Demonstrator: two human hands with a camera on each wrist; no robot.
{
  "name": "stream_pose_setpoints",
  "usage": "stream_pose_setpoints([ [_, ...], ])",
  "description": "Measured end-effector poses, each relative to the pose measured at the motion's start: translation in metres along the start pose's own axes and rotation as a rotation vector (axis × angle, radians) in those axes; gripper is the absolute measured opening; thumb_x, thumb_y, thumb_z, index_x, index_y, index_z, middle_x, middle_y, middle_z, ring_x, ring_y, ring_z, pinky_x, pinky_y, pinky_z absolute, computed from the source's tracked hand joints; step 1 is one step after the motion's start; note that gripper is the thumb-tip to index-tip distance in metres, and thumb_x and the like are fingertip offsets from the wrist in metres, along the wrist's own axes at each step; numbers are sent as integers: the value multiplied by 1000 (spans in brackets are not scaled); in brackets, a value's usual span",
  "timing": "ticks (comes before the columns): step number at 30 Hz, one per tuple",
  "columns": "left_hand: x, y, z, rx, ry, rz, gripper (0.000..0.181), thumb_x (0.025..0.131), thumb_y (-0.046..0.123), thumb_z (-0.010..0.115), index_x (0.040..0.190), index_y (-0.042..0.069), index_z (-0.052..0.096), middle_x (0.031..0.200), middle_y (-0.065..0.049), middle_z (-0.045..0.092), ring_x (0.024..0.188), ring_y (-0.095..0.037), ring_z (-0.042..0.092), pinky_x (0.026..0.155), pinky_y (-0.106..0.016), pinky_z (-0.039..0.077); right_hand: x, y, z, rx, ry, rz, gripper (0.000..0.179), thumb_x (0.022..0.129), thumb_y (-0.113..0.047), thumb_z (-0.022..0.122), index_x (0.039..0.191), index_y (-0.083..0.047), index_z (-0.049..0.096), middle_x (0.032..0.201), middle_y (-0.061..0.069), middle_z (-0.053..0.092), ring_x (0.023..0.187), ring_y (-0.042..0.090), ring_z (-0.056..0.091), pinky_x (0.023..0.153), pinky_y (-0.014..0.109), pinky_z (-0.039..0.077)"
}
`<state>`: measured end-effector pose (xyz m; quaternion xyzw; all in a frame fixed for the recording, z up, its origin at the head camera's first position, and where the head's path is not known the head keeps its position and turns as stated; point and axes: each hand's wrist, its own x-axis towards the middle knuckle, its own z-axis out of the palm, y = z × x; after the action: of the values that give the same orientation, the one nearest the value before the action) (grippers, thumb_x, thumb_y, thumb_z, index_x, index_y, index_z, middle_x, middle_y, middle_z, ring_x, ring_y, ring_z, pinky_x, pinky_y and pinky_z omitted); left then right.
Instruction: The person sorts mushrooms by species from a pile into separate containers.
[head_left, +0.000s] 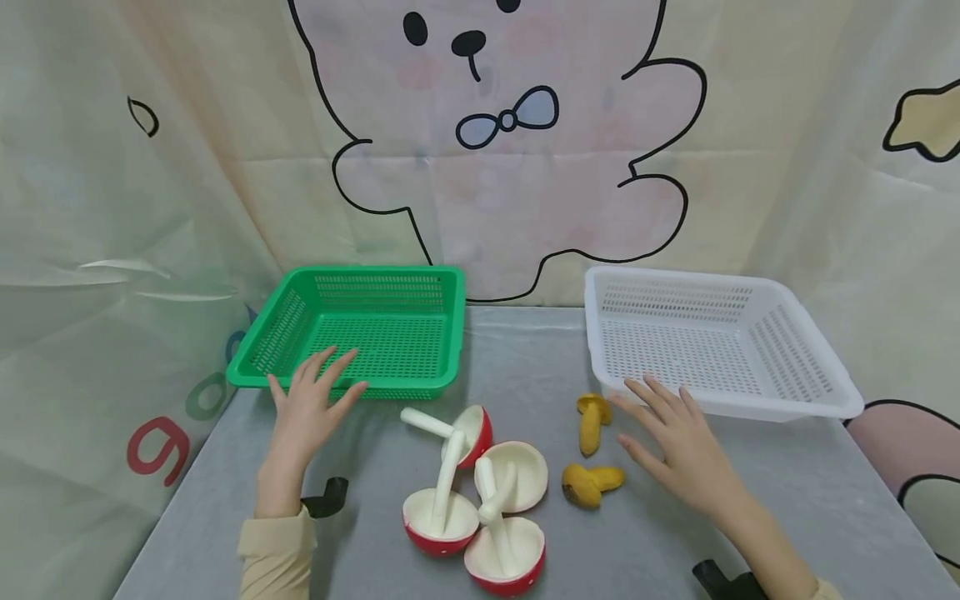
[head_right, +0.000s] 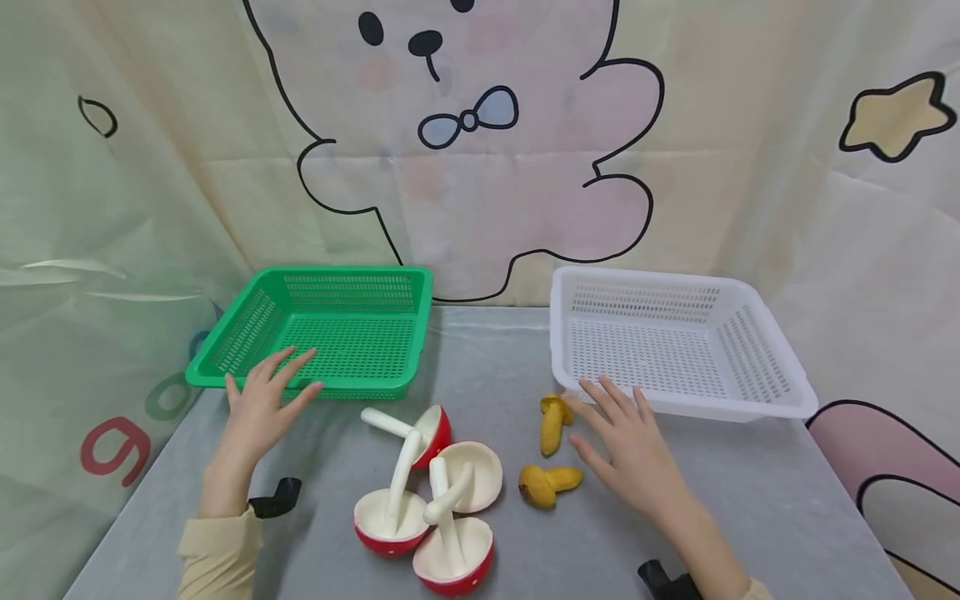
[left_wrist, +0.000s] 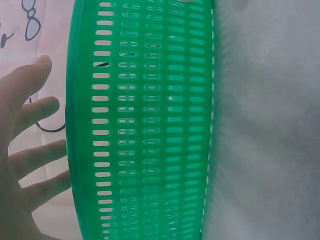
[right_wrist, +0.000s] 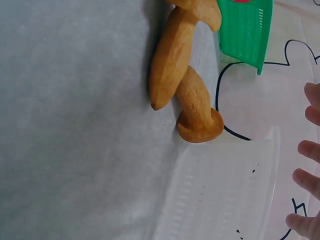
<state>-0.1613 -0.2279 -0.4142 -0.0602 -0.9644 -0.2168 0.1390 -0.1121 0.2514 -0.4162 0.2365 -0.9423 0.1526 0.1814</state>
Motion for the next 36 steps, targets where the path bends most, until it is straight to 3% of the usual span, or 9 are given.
stream_pose_setpoints([
  [9,-4,-5,4,-22,24,-13,53,91,37,64,140,24,49,148,-17,40,136,-43,32,104,-80,0,-11,-5,10,17,-38,-27,51,83,-25,73,132,-23,57,141,9,53,133,36,42,117,61,16],
  [15,-9,-5,4,-8,104,-10,49,88,30,69,134,18,55,141,-19,45,131,-44,35,105,-79,6,-15,-6,19,73,-92,-41,52,82,-24,75,130,-26,58,136,5,57,129,32,47,115,60,21],
  [20,-10,-5,6,-17,142,0,46,87,27,70,130,14,58,133,-18,49,127,-44,38,105,-78,8,-19,-6,22,98,-73,-79,53,76,-22,79,126,-23,62,130,4,60,124,27,51,123,38,12],
  [25,-11,-9,8,-32,162,3,40,86,24,71,123,10,61,124,-18,51,122,-44,41,106,-77,10,-22,-5,29,110,-81,-134,52,71,-21,82,120,-23,65,127,2,62,118,21,54,120,20,3],
  [29,-11,-11,9,-46,189,14,33,85,21,73,114,8,64,117,-17,53,116,-43,44,106,-77,11,-23,-6,34,103,-92,-162,53,68,-21,83,119,-24,66,124,0,63,113,17,56,113,24,20],
  [32,-11,-11,9,-58,202,19,29,84,20,74,110,8,65,112,-15,54,113,-41,45,107,-76,11,-24,-7,38,94,-102,-180,54,68,-23,83,119,-24,66,122,-2,64,110,16,56,99,33,34],
  [36,-10,-11,9,-57,206,14,27,84,18,74,107,8,66,109,-13,54,111,-40,46,107,-76,11,-24,-8,42,94,-114,-198,52,69,-22,83,118,-25,66,120,-3,65,109,16,58,91,38,43],
])
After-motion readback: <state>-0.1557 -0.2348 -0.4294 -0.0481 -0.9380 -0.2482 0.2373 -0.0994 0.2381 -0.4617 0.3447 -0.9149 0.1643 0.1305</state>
